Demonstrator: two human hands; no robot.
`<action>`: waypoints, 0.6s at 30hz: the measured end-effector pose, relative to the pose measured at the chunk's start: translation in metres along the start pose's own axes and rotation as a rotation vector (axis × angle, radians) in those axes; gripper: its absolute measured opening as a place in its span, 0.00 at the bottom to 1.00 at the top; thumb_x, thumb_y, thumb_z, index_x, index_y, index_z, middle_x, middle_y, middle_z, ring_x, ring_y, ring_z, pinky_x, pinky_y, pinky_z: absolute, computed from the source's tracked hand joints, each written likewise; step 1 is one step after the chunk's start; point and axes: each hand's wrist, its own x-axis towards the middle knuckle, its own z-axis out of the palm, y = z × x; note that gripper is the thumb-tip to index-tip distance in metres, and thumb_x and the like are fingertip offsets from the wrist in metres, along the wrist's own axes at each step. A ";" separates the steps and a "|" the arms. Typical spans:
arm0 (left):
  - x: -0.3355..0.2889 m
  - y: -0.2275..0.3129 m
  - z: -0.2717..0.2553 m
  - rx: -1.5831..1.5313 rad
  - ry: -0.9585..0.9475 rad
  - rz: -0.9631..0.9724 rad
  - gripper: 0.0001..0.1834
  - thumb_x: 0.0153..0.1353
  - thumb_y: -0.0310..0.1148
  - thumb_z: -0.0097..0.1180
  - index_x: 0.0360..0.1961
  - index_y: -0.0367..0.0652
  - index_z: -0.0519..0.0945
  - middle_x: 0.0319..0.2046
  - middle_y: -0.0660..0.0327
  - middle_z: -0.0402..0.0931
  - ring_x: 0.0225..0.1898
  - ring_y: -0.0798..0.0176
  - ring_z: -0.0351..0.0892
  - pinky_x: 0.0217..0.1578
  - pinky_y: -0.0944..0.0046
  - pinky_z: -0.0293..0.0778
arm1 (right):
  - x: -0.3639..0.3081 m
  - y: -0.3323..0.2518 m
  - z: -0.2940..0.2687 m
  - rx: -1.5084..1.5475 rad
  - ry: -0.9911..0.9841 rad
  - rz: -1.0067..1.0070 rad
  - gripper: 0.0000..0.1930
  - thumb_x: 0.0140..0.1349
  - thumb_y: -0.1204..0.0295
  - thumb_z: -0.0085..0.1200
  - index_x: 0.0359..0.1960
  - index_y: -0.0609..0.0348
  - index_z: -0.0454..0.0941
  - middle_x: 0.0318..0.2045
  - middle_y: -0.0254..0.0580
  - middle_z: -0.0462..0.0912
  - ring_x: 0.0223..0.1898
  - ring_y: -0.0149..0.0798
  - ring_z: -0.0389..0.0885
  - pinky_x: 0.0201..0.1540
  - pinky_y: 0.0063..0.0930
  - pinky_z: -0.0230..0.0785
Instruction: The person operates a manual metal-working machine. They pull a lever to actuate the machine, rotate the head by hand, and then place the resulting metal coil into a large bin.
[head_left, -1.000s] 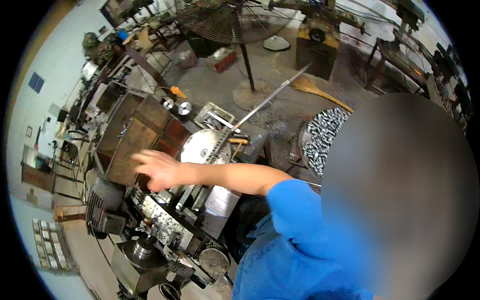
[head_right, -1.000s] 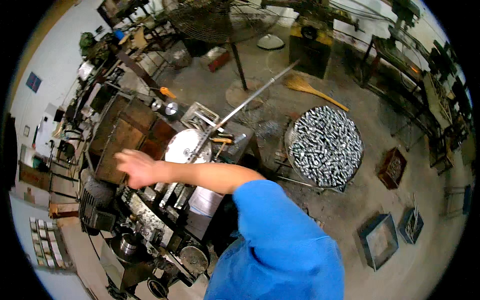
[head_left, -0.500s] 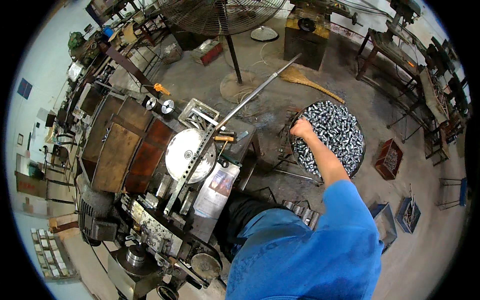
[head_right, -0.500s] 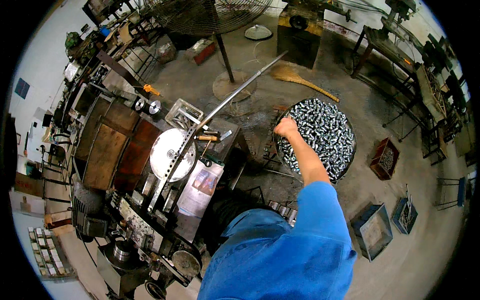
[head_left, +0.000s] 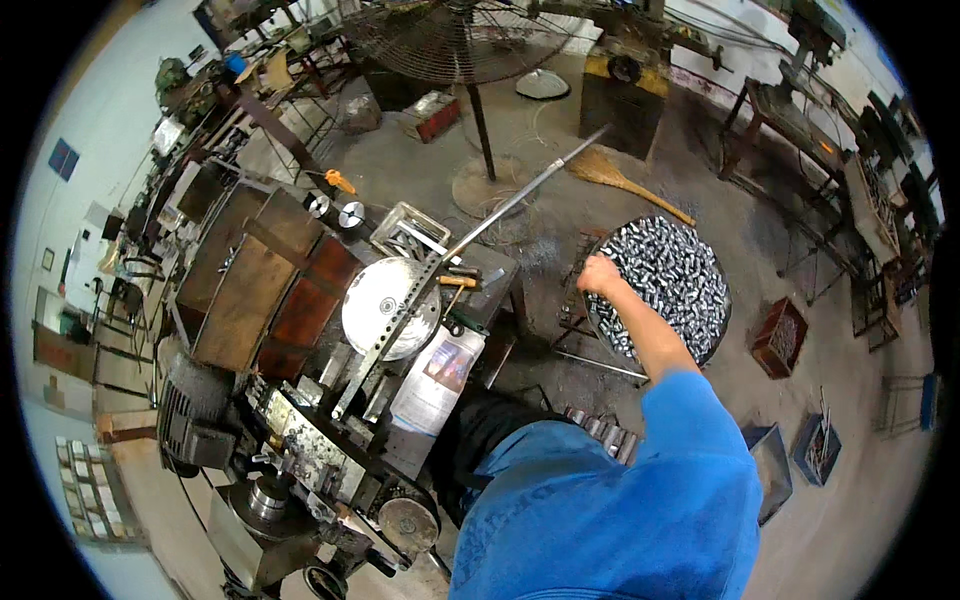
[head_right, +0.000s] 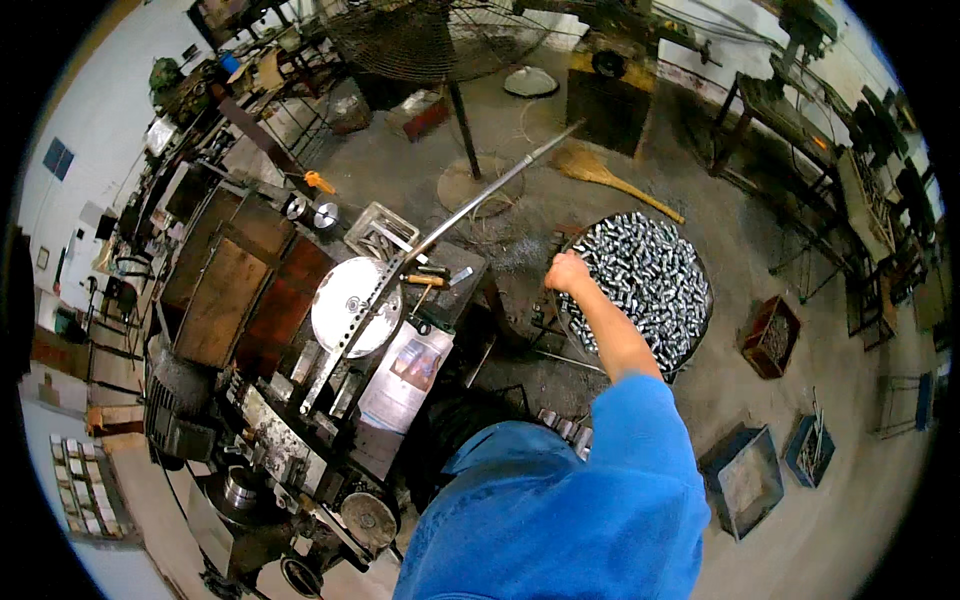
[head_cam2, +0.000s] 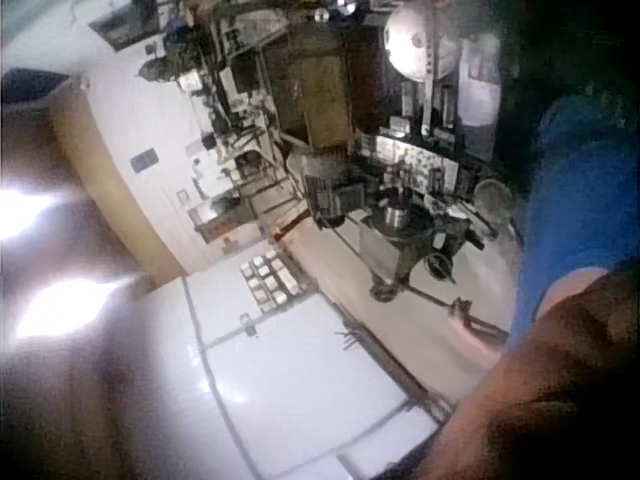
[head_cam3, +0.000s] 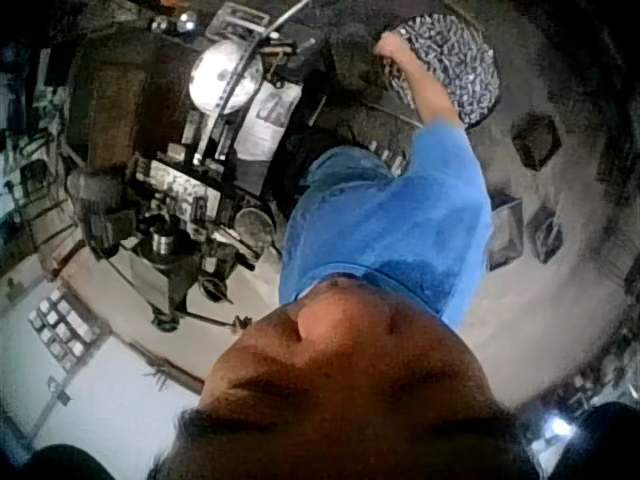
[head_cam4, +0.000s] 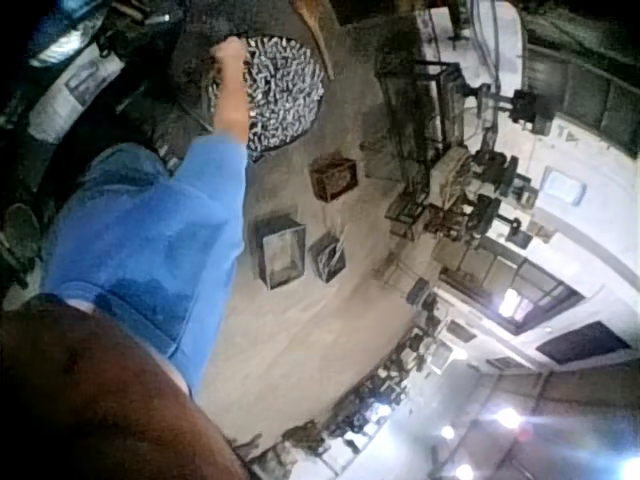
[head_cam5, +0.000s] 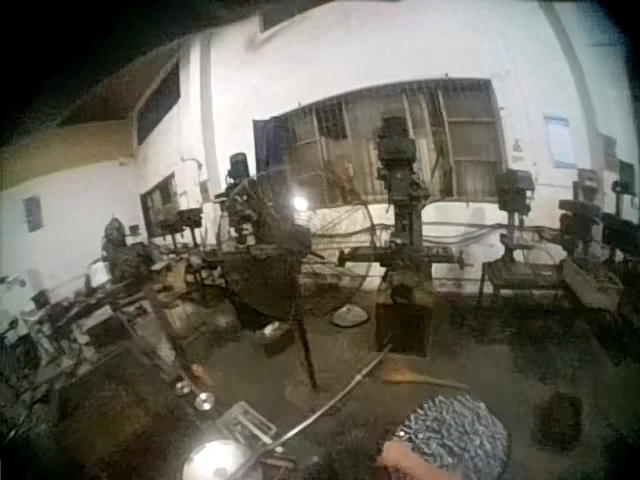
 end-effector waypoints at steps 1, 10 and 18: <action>0.004 0.005 -0.013 0.164 -0.034 0.027 0.17 0.56 0.39 0.57 0.32 0.32 0.76 0.23 0.54 0.77 0.25 0.62 0.76 0.28 0.62 0.72 | 0.000 0.008 -0.003 0.068 0.042 -0.104 0.13 0.36 0.63 0.55 0.19 0.60 0.80 0.28 0.50 0.80 0.39 0.49 0.76 0.43 0.37 0.70; -0.138 0.252 0.117 -0.354 -0.291 0.530 0.15 0.59 0.33 0.51 0.42 0.30 0.75 0.27 0.59 0.78 0.30 0.69 0.76 0.34 0.72 0.68 | -0.155 -0.259 -0.097 1.119 -0.179 -1.196 0.20 0.30 0.70 0.55 0.33 0.57 0.81 0.41 0.46 0.72 0.44 0.45 0.71 0.48 0.33 0.64; -0.167 0.256 0.213 -0.929 -1.190 0.270 0.18 0.65 0.39 0.44 0.38 0.31 0.74 0.29 0.54 0.78 0.28 0.62 0.79 0.31 0.67 0.74 | -0.253 -0.366 -0.162 1.114 -0.358 -1.576 0.22 0.29 0.81 0.51 0.34 0.58 0.81 0.42 0.45 0.71 0.38 0.42 0.70 0.41 0.32 0.67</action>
